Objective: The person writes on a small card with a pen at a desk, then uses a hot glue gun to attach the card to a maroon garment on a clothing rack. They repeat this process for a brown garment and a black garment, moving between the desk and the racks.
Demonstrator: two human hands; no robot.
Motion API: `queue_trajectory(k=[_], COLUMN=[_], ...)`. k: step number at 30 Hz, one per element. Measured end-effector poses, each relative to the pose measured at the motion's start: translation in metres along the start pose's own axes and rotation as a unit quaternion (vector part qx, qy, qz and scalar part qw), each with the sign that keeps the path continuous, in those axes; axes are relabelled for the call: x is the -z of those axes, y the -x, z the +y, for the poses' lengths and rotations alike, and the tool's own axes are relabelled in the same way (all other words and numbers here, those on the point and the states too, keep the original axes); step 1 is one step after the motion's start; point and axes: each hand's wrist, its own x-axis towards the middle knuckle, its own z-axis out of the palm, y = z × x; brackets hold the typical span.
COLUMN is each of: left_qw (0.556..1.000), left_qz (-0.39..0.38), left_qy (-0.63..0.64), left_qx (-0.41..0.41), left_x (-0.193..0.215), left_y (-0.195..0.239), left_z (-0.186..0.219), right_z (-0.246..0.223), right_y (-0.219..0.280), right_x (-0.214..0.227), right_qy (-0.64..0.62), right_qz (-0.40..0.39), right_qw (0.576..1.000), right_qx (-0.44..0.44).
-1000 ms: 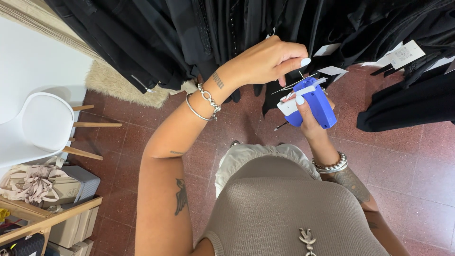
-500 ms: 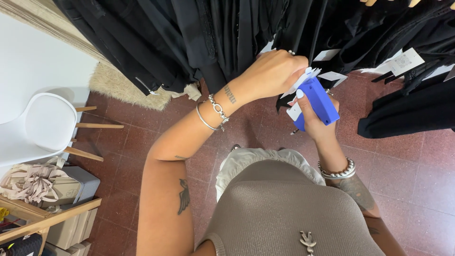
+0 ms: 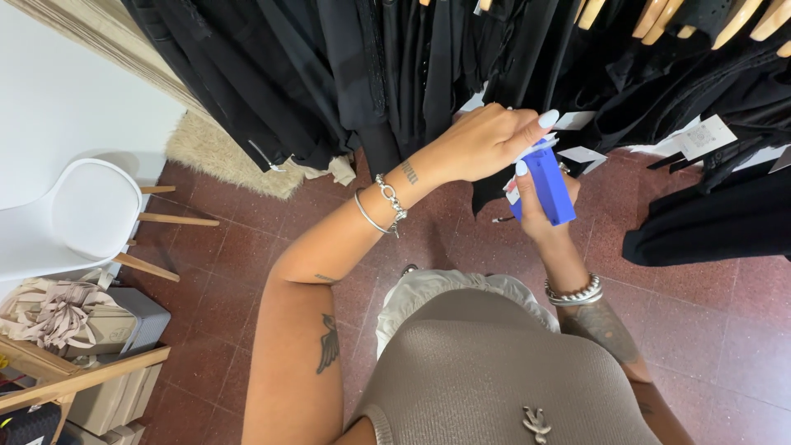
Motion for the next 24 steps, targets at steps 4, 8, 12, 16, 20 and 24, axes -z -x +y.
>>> queue_trajectory(k=[4, 8, 12, 16, 20, 24], left_qw=[1.0, 0.999, 0.992, 0.991, 0.978, 0.956], left_qz=[-0.015, -0.045, -0.085, -0.066, -0.055, 0.01], left_qy=[0.005, -0.001, -0.089, -0.112, -0.198, -0.277], left_qx=[-0.002, -0.025, 0.001, -0.002, 0.019, 0.099], left_x=[0.006, 0.009, -0.001, -0.008, -0.013, -0.007], left_y=[0.005, 0.005, -0.003, -0.009, -0.013, -0.014], left_z=[0.008, 0.0, -0.035, -0.062, -0.098, -0.144], right_z=[0.004, 0.024, 0.047, 0.016, 0.003, -0.006], right_y=[0.002, 0.012, 0.013, 0.002, 0.003, 0.029], right_x=[-0.011, -0.013, -0.014, -0.016, -0.034, -0.048], right_qy=[-0.037, -0.027, -0.113, -0.191, -0.193, -0.151], right_qz=[0.033, 0.052, 0.01, -0.061, -0.005, 0.024], right_qw=[0.999, 0.998, 0.984, 0.94, 0.926, 0.922], right_qx=[-0.007, -0.03, -0.14, -0.276, -0.323, -0.357])
